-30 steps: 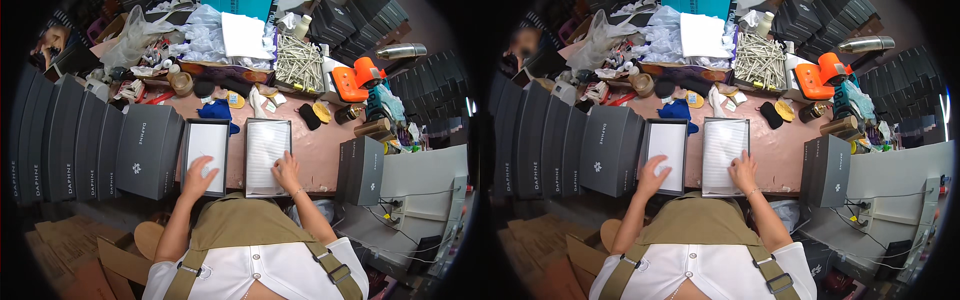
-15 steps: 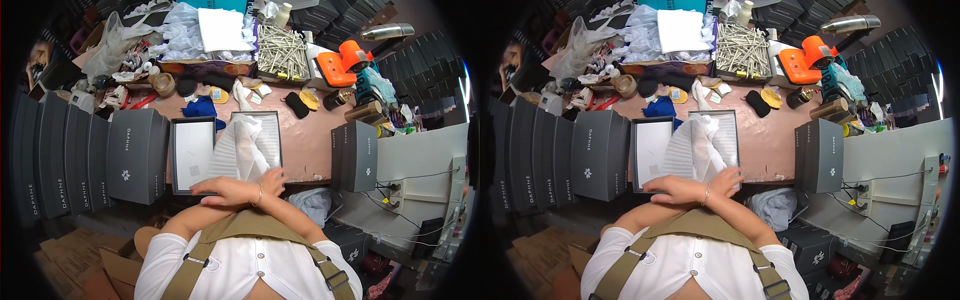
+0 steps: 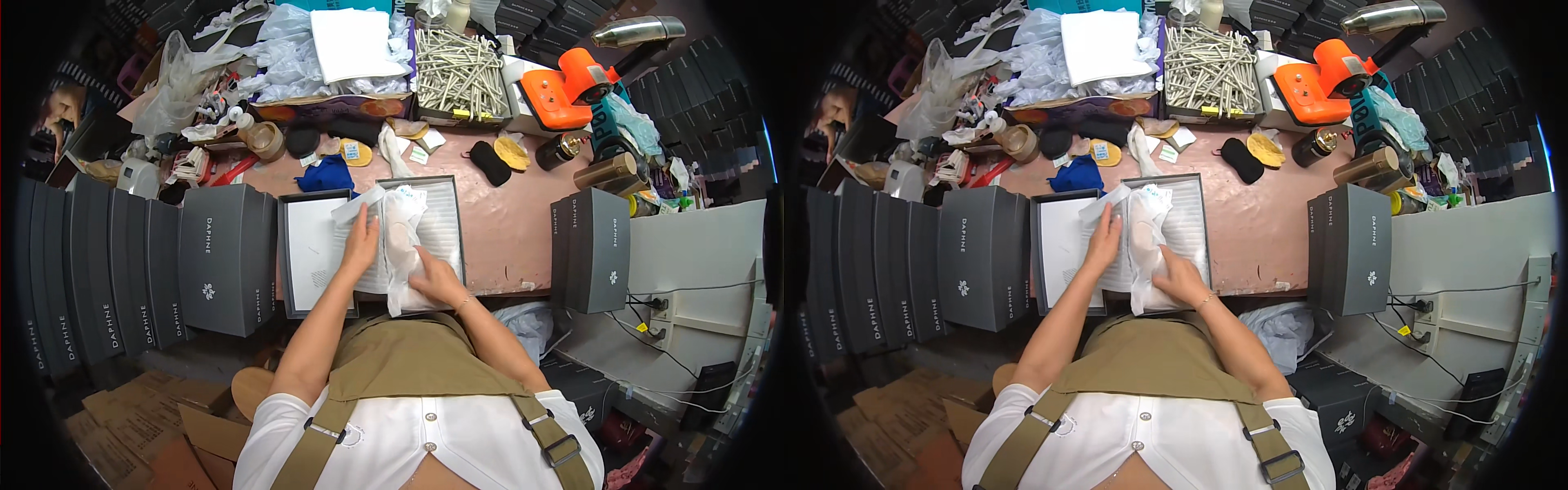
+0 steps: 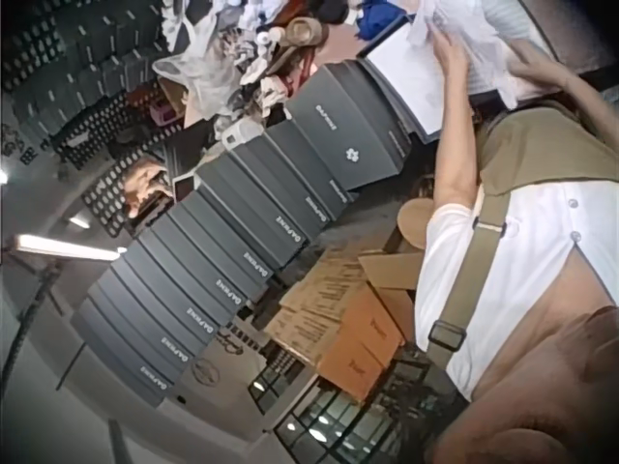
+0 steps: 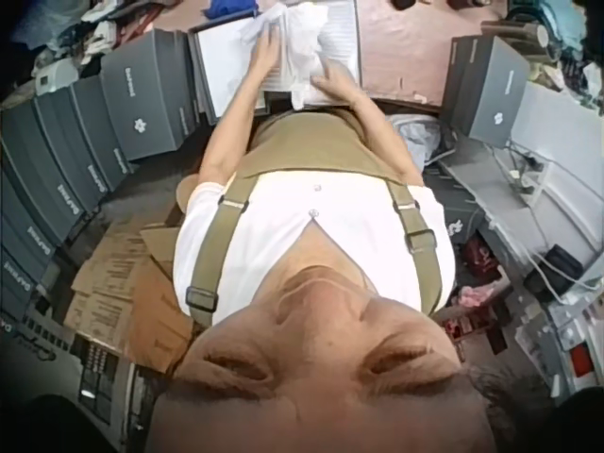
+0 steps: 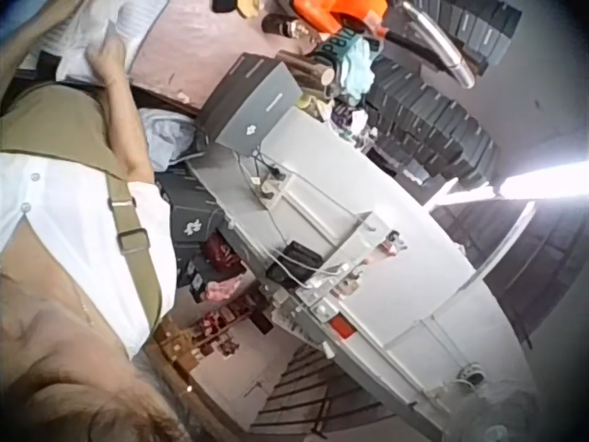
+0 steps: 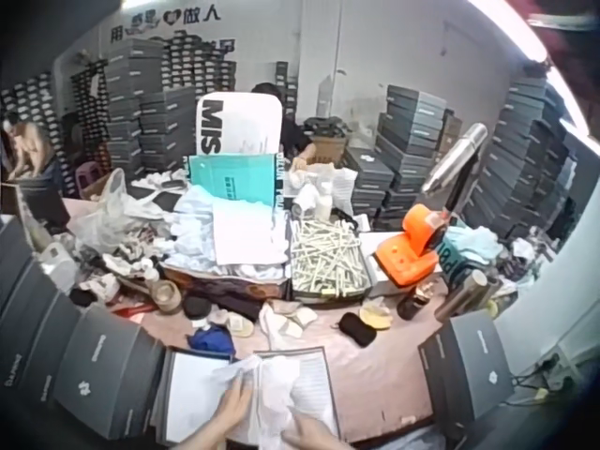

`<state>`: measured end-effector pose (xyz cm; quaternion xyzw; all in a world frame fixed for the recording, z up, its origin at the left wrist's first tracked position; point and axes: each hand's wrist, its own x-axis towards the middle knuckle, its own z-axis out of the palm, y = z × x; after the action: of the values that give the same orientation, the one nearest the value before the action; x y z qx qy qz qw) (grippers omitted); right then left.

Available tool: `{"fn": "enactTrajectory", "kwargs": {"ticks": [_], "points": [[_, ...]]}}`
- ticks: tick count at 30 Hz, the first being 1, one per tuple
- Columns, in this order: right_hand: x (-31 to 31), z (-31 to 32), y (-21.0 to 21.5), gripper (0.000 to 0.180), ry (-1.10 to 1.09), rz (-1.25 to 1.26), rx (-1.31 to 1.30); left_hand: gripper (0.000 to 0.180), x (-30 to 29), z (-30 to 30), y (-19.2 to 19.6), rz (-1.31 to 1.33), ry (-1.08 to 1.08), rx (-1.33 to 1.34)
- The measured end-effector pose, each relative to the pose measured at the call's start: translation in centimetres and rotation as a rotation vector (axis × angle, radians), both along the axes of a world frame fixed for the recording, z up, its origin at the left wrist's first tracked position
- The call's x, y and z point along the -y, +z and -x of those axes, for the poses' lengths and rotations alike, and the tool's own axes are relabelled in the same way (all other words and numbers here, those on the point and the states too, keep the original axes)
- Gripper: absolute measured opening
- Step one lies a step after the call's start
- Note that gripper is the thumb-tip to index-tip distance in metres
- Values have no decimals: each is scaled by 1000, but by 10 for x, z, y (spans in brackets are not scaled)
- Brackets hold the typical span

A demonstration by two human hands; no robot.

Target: Packing pairs of high-heeled shoes into retail boxes using protective tissue paper.

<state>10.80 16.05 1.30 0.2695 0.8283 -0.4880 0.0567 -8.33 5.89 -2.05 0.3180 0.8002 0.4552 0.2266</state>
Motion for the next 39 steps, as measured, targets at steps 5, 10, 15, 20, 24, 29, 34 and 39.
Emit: {"fn": "enactTrajectory", "kwargs": {"ticks": [5, 10, 15, 20, 24, 29, 34, 39], "points": [[-63, -60, 120, 60, 21, 500, -58, 47, 5, 10, 66, 251, -156, 126], [-121, -101, 91, 57, -295, -159, 49, 49, -37, -23, 61, -40, -311, -243], [-101, -69, 29, 65, -237, -813, 34, 52, -93, -6, 26, 375, -514, -451], [-39, -2, 19, 45, 49, -770, -135, 29, -75, 12, 15, 147, -349, -384], [-49, 3, -10, 21, -37, -665, -257, 31, -31, 13, 60, 170, -53, 366], [-51, -17, 26, 10, -258, -455, -441, 34, 3, -3, 52, -155, 138, 734], [-51, -31, 41, 9, -303, -450, -463, 41, 10, -25, 43, 45, -148, 269], [-56, -54, 4, 8, -691, -27, -557, 54, -2, -34, 77, 434, -442, 349]]}}
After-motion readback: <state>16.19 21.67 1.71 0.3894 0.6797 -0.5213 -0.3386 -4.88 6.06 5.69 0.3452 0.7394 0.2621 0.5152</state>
